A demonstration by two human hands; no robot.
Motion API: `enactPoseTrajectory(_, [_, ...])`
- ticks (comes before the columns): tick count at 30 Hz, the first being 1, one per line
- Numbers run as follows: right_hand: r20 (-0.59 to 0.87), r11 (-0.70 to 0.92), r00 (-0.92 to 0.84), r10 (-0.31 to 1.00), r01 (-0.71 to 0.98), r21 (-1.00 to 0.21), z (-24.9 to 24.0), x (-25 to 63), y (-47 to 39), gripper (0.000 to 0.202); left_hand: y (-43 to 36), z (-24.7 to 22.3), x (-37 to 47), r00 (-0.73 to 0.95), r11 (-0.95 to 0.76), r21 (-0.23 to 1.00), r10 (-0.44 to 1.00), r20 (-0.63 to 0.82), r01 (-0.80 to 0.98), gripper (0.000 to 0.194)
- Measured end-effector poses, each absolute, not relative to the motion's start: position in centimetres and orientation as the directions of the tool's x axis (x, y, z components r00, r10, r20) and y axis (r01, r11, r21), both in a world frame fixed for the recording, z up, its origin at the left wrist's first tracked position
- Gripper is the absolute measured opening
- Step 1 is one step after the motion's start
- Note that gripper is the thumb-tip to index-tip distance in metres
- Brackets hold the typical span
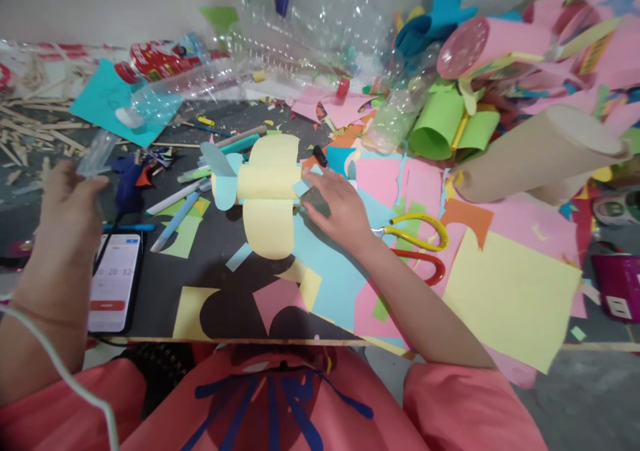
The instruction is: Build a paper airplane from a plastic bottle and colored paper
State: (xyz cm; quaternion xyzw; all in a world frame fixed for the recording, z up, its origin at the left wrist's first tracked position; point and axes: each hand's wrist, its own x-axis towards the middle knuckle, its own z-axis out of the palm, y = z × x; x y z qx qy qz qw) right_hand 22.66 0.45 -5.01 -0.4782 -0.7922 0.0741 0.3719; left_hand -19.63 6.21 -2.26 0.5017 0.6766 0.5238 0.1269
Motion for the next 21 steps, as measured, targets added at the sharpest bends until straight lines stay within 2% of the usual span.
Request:
enactPoseTrajectory(2, [0.53, 0.539, -0.264, 0.806, 0.698, -0.472, -5.0, 22.6, 0.5, 0.045, 4.4, -2.0, -18.2, -0.497, -0.006, 0.85, 0.809, 0.314, 0.527, 0.077])
enactPoseTrajectory(4, [0.542, 0.543, -0.258, 0.8, 0.695, -0.471, -5.0, 22.6, 0.5, 0.044, 2.5, -1.6, -15.2, -0.346, -0.103, 0.827, 0.874, 0.34, 0.552, 0.081])
enactPoseTrajectory(6, [0.552, 0.543, -0.248, 0.796, 0.694, -0.473, -5.0, 22.6, 0.5, 0.044, 1.2, -1.6, -11.4, -0.222, -0.211, 0.87, 0.915, 0.335, 0.445, 0.071])
enactPoseTrajectory(9, [0.551, 0.547, -0.25, 0.796, 0.686, -0.479, -4.7, 22.8, 0.4, 0.045, 0.9, -2.8, -5.8, -0.112, -0.243, 0.93, 0.953, 0.283, 0.277, 0.049])
enactPoseTrajectory(13, [0.525, 0.551, -0.274, 0.806, 0.669, -0.498, -4.4, 23.1, 0.4, 0.047, 1.6, -4.6, -1.6, -0.232, -0.337, 0.895, 0.883, 0.408, 0.294, 0.03])
enactPoseTrajectory(16, [0.521, 0.541, -0.263, 0.812, 0.674, -0.503, -4.3, 23.2, 0.4, 0.048, 1.3, -4.7, -0.9, -0.27, -0.499, 0.788, 0.753, 0.6, 0.361, 0.018])
enactPoseTrajectory(18, [0.534, 0.542, -0.253, 0.807, 0.676, -0.499, -4.4, 23.1, 0.4, 0.049, 0.9, -4.3, -0.9, -0.194, -0.571, 0.692, 0.692, 0.695, 0.441, 0.002])
enactPoseTrajectory(21, [0.555, 0.555, -0.247, 0.794, 0.666, -0.498, -4.2, 23.0, 0.3, 0.05, 0.7, -3.8, -1.0, -0.034, -0.639, 0.579, 0.656, 0.754, 0.507, 0.012])
